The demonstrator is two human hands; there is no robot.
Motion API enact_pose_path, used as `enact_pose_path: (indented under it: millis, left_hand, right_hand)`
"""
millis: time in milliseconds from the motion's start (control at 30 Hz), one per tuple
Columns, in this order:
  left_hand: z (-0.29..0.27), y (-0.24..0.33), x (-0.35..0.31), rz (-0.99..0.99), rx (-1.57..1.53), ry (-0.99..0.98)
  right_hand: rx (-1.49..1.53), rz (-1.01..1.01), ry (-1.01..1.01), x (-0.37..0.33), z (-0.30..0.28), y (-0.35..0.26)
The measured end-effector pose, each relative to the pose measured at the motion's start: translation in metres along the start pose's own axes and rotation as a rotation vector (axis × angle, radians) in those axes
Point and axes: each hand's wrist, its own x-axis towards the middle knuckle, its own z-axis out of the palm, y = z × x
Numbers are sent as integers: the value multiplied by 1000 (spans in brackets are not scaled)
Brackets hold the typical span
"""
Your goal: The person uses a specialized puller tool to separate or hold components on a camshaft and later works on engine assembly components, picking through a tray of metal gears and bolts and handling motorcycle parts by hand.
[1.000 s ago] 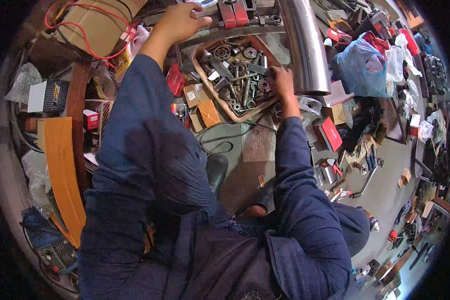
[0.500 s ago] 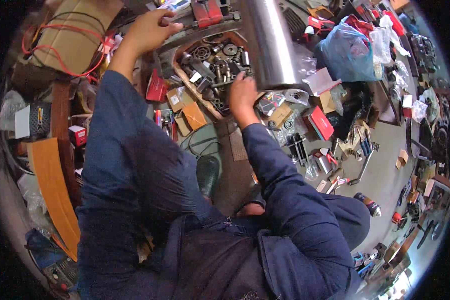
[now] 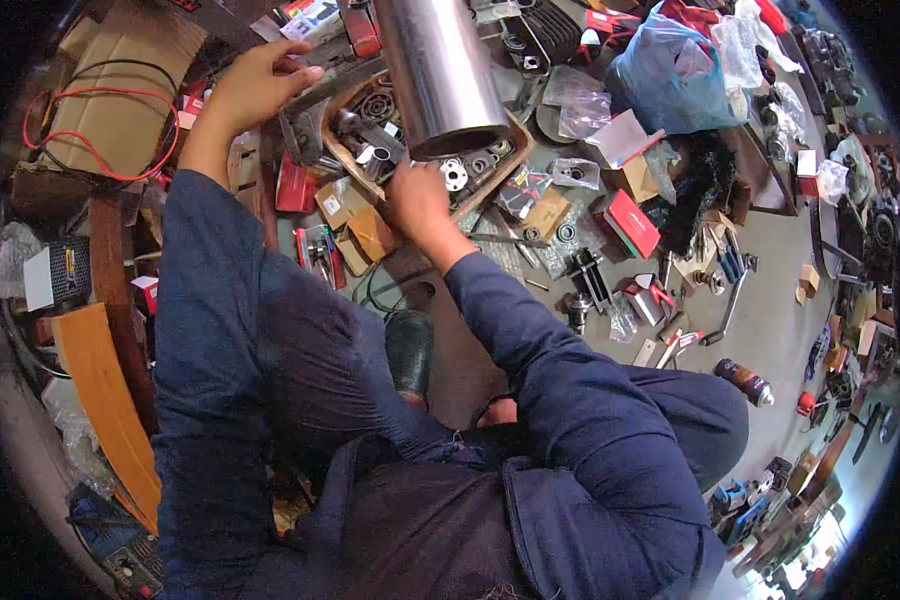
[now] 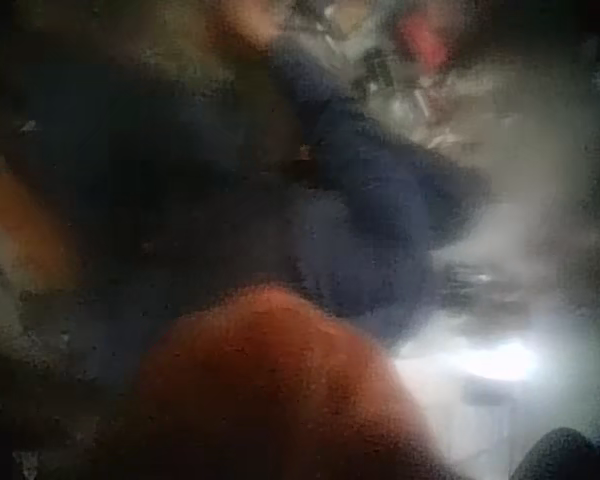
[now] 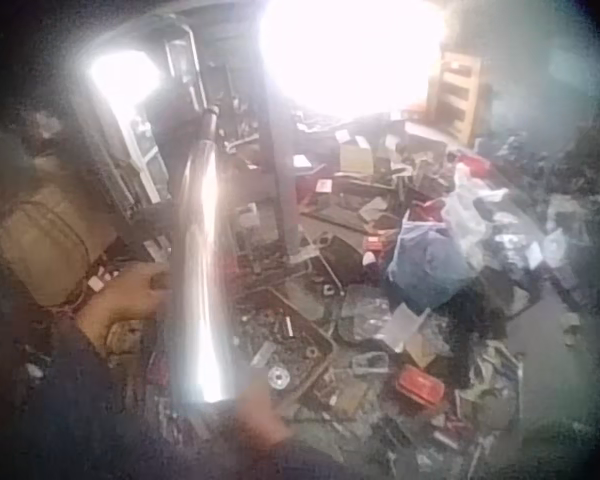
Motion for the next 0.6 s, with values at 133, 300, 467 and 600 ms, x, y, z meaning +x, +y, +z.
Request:
enact_pose_path:
  millis: [133,300,467,600]
  left_hand:
    - [-3,13,1,-12,2,-22]
    - [3,-3,6,-58,-70,-72]
    - [18,-39,20,12,-118,-27]
    - [25,-15,25,54,18,-27]
  right_hand:
    - [10,148,715,44,36,47]
    - [86,281,498,45,49,47]
    - [284,-286,511,34,52,28]
    - [372,-313,628,18,55,-4]
